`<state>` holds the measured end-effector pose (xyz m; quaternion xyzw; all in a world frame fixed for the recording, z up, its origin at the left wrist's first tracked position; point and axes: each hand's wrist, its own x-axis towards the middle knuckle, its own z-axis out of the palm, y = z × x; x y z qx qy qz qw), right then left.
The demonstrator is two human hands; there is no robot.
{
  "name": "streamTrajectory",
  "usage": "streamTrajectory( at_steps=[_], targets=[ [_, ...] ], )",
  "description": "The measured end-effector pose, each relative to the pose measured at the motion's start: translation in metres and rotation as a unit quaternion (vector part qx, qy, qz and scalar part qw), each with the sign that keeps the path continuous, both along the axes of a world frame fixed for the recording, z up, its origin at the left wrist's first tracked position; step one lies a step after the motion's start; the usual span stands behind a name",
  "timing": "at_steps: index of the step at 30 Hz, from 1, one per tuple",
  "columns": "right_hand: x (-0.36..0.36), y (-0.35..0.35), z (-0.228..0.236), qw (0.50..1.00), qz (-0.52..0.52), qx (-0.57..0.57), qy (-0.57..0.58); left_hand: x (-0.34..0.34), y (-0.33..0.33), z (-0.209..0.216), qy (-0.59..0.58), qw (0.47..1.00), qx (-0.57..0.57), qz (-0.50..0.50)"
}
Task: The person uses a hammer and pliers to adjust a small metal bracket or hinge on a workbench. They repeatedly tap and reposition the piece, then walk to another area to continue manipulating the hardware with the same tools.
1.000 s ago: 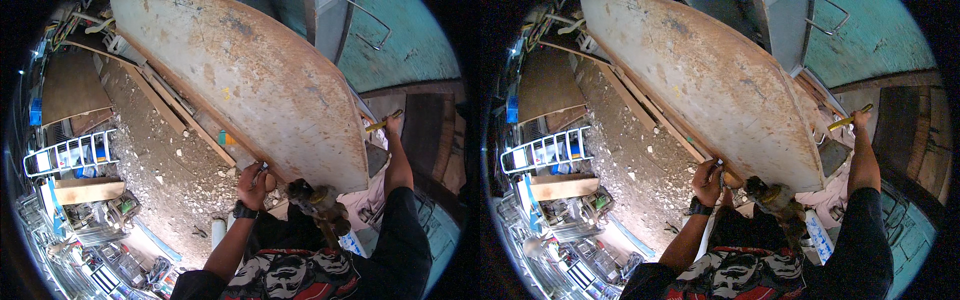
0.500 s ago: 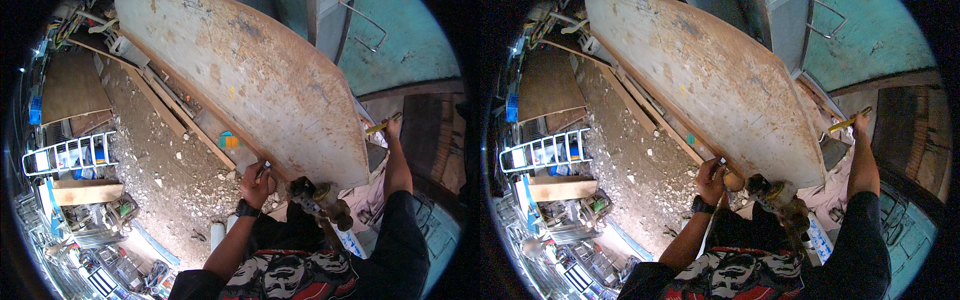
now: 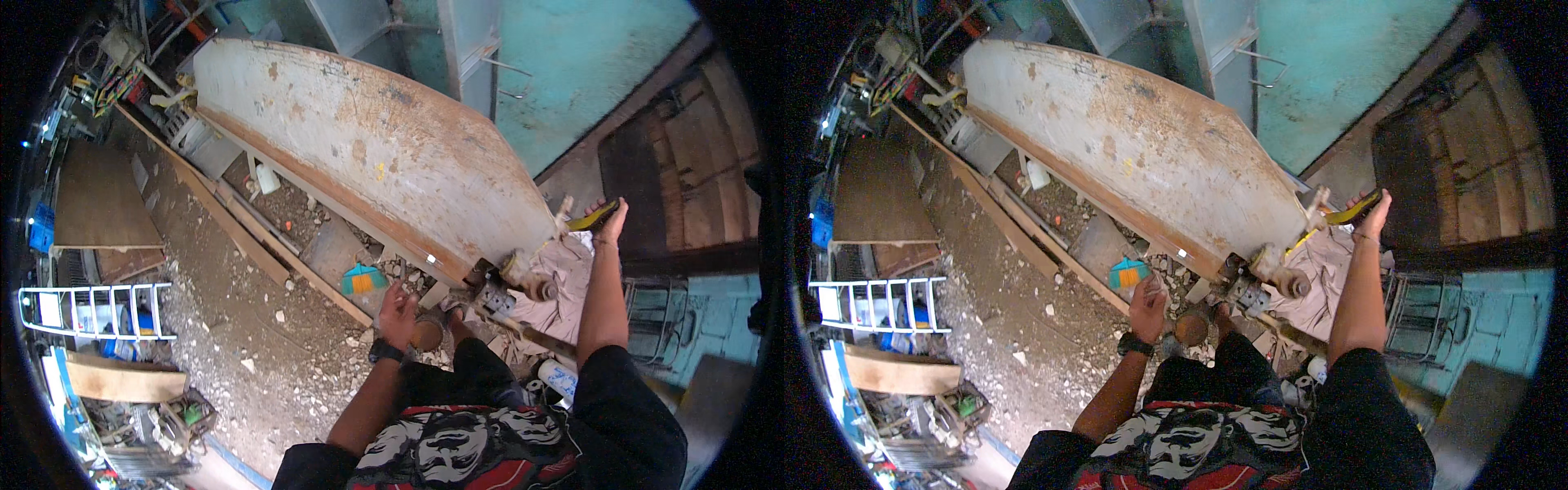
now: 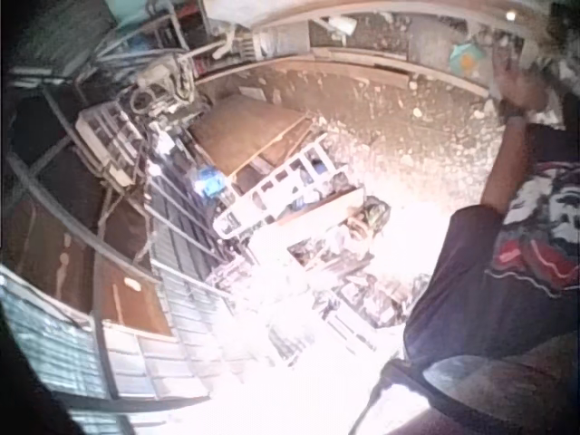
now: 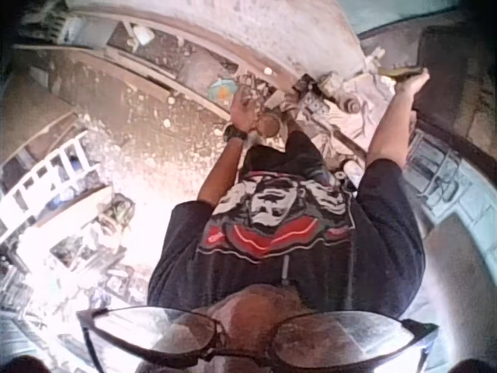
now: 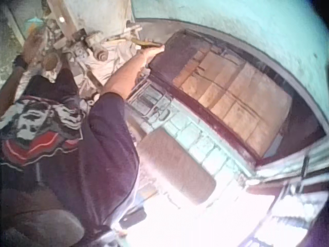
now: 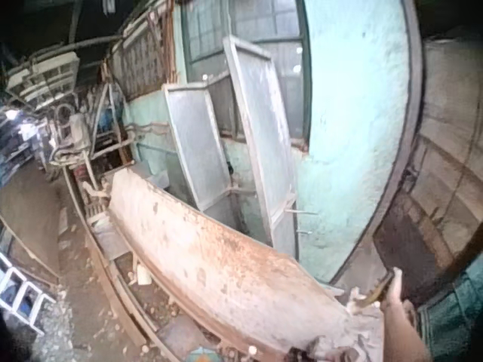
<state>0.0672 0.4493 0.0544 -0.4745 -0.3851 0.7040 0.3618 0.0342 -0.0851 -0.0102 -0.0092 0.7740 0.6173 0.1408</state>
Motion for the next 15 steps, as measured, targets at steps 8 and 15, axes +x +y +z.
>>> streamTrajectory(
  at_steps=[8,15],
  targets=[
    [0.088,-0.184,0.059,0.984,0.032,0.14,0.107,0.091,-0.196,-0.009,0.024,0.986,-0.105,-0.131],
    [0.121,-0.246,0.06,0.97,0.075,0.229,-0.042,0.126,-0.358,-0.101,0.058,0.949,-0.199,-0.237]
  ],
)
